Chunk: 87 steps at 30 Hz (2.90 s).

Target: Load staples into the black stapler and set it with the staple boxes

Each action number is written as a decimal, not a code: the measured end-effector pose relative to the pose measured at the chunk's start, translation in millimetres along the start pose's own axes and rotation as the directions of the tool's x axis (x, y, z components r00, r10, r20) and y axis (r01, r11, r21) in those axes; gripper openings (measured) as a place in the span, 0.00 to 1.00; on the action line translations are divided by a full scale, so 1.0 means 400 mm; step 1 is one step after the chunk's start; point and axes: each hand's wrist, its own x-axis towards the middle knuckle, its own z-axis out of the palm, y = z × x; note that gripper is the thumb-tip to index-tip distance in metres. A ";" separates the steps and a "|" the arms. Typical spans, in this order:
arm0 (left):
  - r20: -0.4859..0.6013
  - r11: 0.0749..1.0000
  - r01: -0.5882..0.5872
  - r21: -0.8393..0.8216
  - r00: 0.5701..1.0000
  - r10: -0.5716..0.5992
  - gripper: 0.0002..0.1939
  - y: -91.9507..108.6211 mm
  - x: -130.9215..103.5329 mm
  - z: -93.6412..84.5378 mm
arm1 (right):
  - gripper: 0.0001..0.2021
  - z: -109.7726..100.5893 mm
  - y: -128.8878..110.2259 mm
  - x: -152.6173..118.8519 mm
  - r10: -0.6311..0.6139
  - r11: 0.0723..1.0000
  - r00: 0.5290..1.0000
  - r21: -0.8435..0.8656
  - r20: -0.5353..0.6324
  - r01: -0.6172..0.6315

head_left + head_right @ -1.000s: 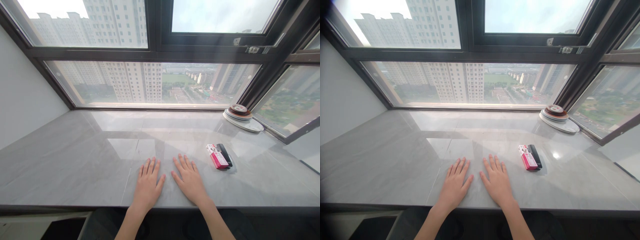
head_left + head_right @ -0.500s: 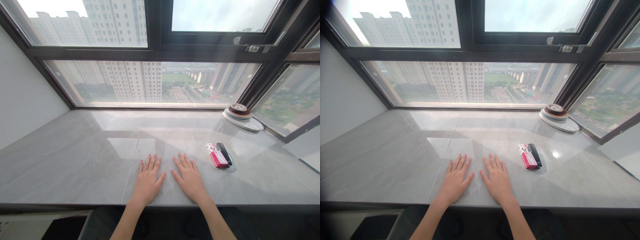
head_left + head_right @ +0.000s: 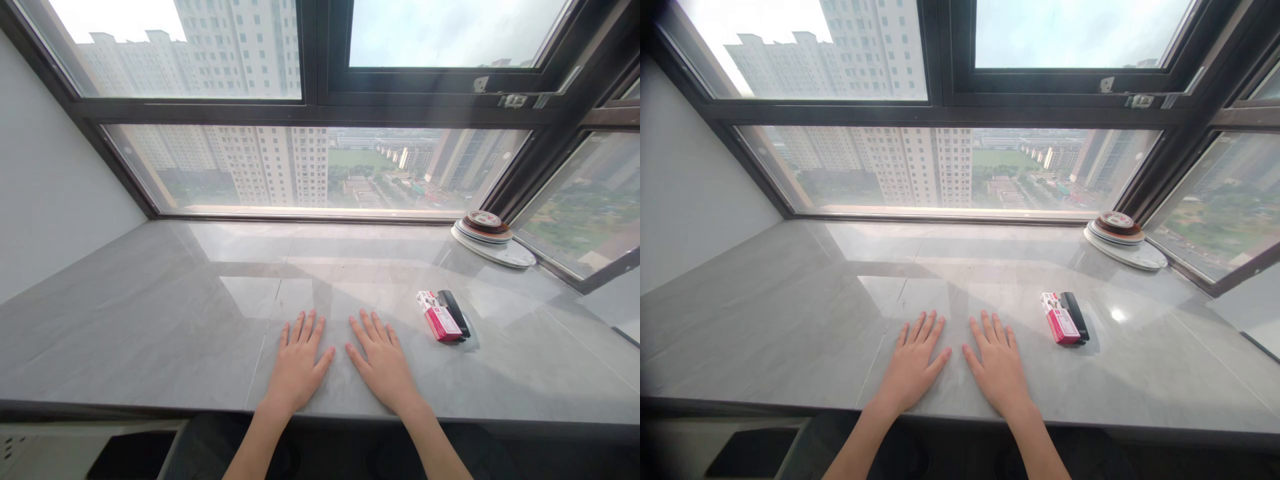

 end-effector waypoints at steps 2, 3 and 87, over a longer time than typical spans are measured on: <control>-0.006 1.000 -0.003 0.007 1.000 0.003 0.32 -0.001 0.000 0.001 | 0.30 0.000 0.001 0.001 0.001 1.000 1.000 -0.003 0.002 -0.001; -0.009 1.000 -0.003 0.010 1.000 0.004 0.32 -0.001 0.000 0.001 | 0.30 -0.001 0.001 0.001 0.001 1.000 1.000 -0.005 0.003 -0.001; 0.005 1.000 -0.002 -0.017 1.000 0.002 0.31 -0.002 0.000 -0.006 | 0.30 -0.006 0.003 -0.004 0.012 1.000 1.000 0.001 -0.006 -0.012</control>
